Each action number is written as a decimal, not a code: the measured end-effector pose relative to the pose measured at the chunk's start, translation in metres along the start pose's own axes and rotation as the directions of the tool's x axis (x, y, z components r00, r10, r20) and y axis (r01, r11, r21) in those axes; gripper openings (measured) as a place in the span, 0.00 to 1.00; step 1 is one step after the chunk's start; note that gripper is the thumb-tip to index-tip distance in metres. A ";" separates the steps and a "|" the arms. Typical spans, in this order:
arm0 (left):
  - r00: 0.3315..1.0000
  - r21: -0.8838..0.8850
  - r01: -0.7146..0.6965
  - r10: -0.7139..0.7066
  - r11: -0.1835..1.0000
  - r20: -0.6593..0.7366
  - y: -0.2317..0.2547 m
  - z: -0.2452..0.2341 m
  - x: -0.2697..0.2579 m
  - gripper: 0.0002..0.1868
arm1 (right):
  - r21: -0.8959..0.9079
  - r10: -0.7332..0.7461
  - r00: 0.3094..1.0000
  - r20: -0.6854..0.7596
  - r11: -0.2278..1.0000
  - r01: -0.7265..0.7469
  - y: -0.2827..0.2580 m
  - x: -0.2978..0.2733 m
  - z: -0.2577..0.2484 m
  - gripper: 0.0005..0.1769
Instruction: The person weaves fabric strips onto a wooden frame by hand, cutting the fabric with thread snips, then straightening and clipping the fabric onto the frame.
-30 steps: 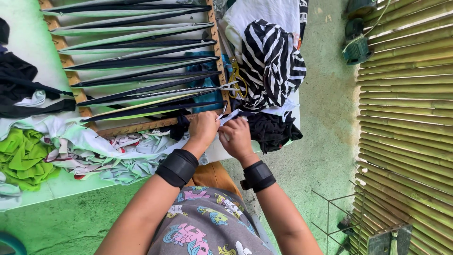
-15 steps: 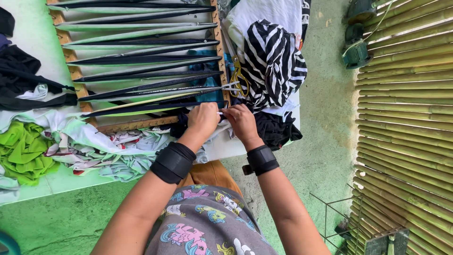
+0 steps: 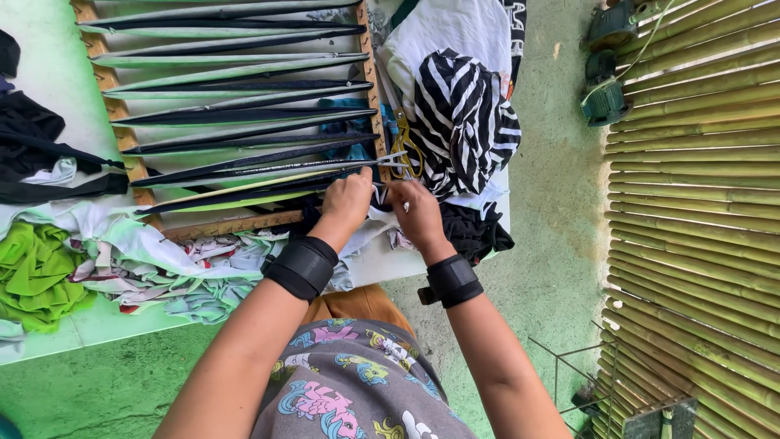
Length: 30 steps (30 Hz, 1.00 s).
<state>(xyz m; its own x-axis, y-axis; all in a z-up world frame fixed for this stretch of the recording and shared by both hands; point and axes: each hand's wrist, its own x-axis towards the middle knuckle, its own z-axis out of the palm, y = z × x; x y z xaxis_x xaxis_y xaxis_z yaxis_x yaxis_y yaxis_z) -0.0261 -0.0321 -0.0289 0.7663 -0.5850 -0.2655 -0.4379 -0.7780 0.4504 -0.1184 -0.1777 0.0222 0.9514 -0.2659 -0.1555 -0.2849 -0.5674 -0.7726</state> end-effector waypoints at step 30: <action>0.996 -0.194 -0.081 0.073 0.978 -0.048 0.009 -0.037 -0.014 0.08 | 0.374 0.228 0.946 -0.231 0.918 -0.130 0.021 -0.046 0.042 0.11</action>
<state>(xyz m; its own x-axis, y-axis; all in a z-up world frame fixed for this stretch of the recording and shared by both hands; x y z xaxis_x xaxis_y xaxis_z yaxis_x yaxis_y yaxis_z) -0.0233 -0.0220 0.0102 0.7543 -0.6283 -0.1906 -0.3990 -0.6691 0.6269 -0.1635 -0.1443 -0.0128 0.8079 -0.5608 -0.1809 -0.3410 -0.1946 -0.9197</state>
